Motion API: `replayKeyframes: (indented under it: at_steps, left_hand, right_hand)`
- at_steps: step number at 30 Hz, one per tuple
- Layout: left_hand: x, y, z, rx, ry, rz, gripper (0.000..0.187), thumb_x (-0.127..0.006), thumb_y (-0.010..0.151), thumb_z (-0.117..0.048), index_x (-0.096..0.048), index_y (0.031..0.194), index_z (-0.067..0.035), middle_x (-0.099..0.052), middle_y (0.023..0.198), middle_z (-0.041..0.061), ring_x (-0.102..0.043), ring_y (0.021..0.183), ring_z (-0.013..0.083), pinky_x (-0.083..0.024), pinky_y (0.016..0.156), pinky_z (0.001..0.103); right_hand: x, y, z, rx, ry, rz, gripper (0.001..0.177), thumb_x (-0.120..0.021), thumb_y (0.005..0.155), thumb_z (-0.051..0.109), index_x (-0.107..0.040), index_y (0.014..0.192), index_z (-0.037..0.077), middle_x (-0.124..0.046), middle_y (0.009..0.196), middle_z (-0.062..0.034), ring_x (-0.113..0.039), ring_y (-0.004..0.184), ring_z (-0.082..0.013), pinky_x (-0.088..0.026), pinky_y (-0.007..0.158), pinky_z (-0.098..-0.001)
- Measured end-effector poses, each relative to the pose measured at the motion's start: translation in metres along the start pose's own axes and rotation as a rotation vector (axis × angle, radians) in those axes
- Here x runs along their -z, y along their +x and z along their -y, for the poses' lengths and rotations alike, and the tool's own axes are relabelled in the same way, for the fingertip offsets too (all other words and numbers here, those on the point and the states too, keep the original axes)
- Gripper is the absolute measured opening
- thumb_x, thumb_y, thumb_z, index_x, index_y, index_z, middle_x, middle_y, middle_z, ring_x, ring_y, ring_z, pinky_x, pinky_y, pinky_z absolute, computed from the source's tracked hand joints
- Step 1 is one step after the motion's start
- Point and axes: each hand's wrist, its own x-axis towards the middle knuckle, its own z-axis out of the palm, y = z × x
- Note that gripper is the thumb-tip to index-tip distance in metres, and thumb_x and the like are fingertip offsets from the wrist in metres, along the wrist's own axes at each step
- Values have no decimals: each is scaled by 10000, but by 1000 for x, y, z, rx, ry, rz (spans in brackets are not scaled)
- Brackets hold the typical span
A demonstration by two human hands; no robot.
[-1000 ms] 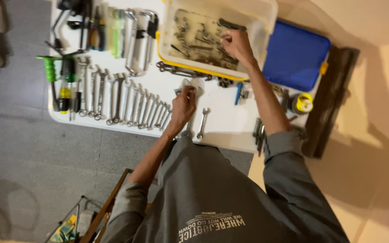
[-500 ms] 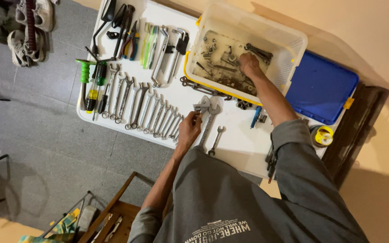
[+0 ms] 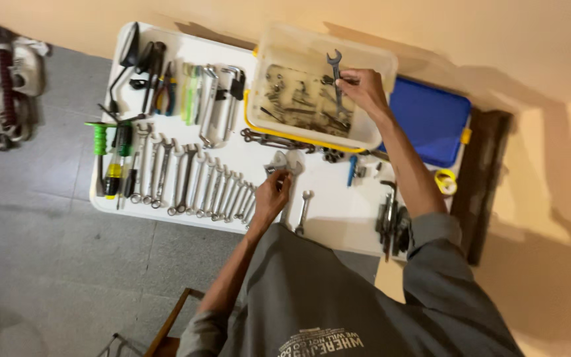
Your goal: The person sits at a white table and takes wrenches one at a time out of a plastic bin, laying them out and arranging them in a row by size on the table. They continue sorting additional wrenches and small tools from the bin, building up an ordered lineup of tools on the table surface.
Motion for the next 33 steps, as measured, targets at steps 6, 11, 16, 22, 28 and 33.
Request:
replayKeyframes:
  at_steps: [6,11,16,22,28,33]
  left_hand:
    - [-20,-7,-28,-172,-192,193,449,-670,997,-282,-551,1341,-20,-702,1202,186,-728,913,245,-602,728,343]
    - [-41,-30,-32,-129,-469,428,558,-698,949,-285,-452,1395,-55,-700,1180,142,-732,926,160,-602,781,294]
    - [-68,-58,14,59,-211,520,249,-651,991,-160,-686,1205,-37,-781,842,86,-689,712,134,-550,655,308]
    - [-83,-83,44,117,19,549,246,-705,933,-155,-705,1154,-47,-779,879,122,-752,769,218,-595,696,359]
    - [-78,-82,25,32,287,557,267,-661,891,-96,-710,1149,-50,-782,959,150,-754,888,343,-591,826,436]
    - [-67,-77,7,-92,436,412,199,-682,920,-126,-706,1099,-41,-752,972,190,-733,902,374,-578,815,465]
  right_hand:
    - [34,-131,80,-200,371,30,323,-783,924,182,-722,1190,7,-784,1002,-55,-758,772,-150,-604,782,-257]
    - [3,-221,81,-222,485,26,239,-761,971,132,-738,1124,-51,-722,1014,-78,-696,875,-135,-611,801,-290]
    - [-56,-303,15,-480,647,-40,305,-759,930,129,-699,1167,-55,-731,1024,-115,-718,875,-147,-644,777,-308]
    - [-132,-350,-76,-871,601,-171,328,-766,857,40,-708,1158,-78,-767,945,-156,-754,766,-199,-674,687,-313]
    - [-181,-363,-119,-890,522,-174,251,-752,876,12,-738,1107,-84,-774,907,-169,-752,710,-193,-657,642,-295]
    - [-187,-349,-123,-860,417,-142,223,-773,866,24,-761,1077,-47,-777,905,-153,-741,695,-176,-638,602,-277]
